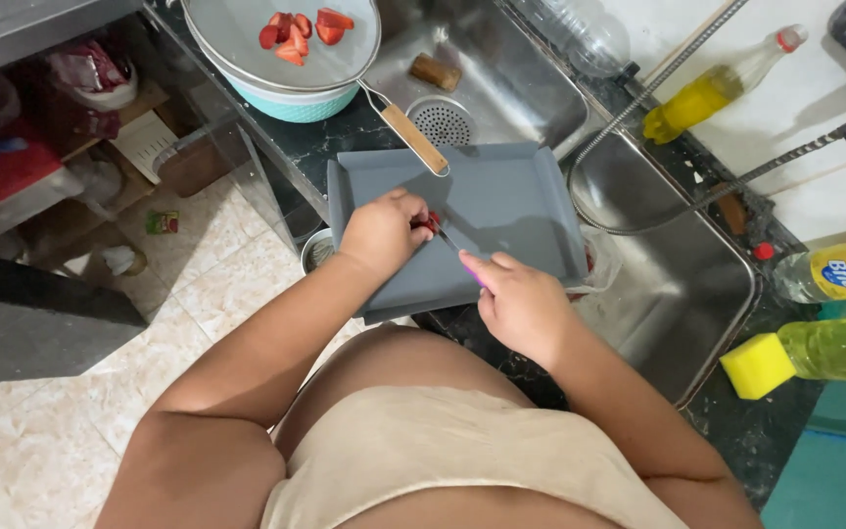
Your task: Hulling and cutting strawberries into a bowl in a kitchen sink area.
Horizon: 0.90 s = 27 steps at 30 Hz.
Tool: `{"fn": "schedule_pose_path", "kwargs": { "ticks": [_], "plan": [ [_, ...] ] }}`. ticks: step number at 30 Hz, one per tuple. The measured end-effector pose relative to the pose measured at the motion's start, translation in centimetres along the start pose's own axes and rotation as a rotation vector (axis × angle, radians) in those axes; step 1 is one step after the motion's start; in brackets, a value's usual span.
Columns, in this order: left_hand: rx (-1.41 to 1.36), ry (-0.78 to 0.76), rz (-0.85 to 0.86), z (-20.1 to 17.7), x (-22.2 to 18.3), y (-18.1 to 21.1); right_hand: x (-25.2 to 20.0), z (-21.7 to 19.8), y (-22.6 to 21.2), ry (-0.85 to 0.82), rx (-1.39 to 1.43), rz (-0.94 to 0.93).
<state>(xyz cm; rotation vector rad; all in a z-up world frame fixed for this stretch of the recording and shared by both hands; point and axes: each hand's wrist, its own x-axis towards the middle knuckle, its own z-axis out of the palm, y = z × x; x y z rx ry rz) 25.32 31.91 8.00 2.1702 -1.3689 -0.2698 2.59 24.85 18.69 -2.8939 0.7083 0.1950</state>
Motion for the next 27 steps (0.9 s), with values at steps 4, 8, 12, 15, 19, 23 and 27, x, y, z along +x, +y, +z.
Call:
{"fn": "schedule_pose_path", "kwargs": {
  "ticks": [4,8,12,15,19,23,27],
  "plan": [
    [0.012,-0.003,-0.002,0.1,0.0,0.1,1.2,0.3,-0.5,0.012,0.021,-0.035],
    [0.058,0.007,0.019,1.0,0.4,-0.6,2.9,1.9,-0.6,0.016,-0.024,-0.063],
    [0.075,0.002,0.040,1.2,0.4,-0.9,2.3,1.7,-0.4,-0.043,-0.003,-0.075],
    [0.074,-0.002,0.046,1.3,0.4,-1.0,0.8,1.7,0.0,-0.073,-0.015,-0.088],
    [0.046,-0.004,0.022,0.5,0.5,-0.7,-0.3,0.7,0.7,-0.119,0.016,-0.021],
    [0.021,0.014,0.006,-0.2,0.3,-0.2,-1.1,-2.2,0.2,-0.101,0.033,0.041],
    [0.044,0.021,0.019,-0.5,-0.3,0.2,-1.3,-2.1,0.8,-0.054,0.075,0.084]
  ]
}}
